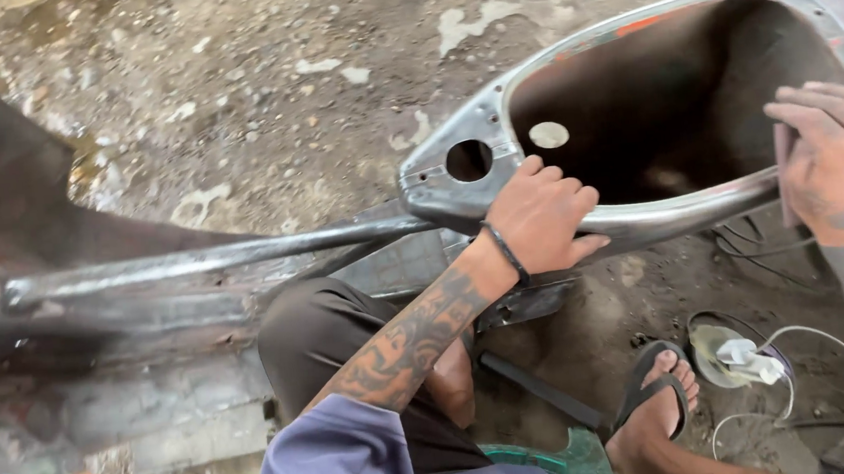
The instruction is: Sanding the metal frame of a motorcycle using a sanding block and sandpaper to prepare it for finishing.
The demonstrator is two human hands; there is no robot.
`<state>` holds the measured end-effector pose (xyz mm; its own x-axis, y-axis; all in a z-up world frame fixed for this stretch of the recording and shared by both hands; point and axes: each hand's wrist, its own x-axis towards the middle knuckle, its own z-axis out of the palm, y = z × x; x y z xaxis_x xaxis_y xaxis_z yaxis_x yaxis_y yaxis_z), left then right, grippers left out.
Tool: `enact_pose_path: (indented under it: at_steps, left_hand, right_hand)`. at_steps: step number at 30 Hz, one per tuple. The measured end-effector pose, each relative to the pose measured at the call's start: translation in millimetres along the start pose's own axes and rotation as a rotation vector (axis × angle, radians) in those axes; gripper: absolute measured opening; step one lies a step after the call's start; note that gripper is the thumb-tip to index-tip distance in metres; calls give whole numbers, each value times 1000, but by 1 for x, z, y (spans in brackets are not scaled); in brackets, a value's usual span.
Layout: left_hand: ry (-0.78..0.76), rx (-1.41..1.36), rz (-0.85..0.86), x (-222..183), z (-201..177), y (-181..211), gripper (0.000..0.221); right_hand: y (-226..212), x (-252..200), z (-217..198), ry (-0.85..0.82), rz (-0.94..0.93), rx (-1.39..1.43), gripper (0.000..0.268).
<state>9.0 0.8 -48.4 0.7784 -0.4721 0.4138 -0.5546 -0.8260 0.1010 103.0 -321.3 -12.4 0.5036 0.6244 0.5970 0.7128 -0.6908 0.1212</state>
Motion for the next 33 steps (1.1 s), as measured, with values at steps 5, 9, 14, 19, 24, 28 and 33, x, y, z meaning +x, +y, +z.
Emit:
enact_pose_path:
  at_steps: [5,9,14,19,24,28,33]
  left_hand:
    - [-16,28,-26,0,2,1,45]
    - [33,-24,16,2,-3,2,45]
    - [24,-13,48,3,-23,7,45]
    - [2,42,35,1,-23,6,48]
    - [99,-20,-9,-2,-12,3,49]
    - [-33,88,24,1,-29,5,50]
    - [-19,63,-25,2,-26,6,52]
  right_hand:
    - [7,24,-16,-350,276,479,33]
    - [0,4,-1,-162,349,173,32]
    - [16,27,10,-290,200,-126,41]
    - [-2,33,16,-315,552,-73,56]
    - [-34,34,16,-266,296,-24,25]
    - [8,50,12,-396,697,-28,59]
    - [-38,56,27,-444,298,-36,46]
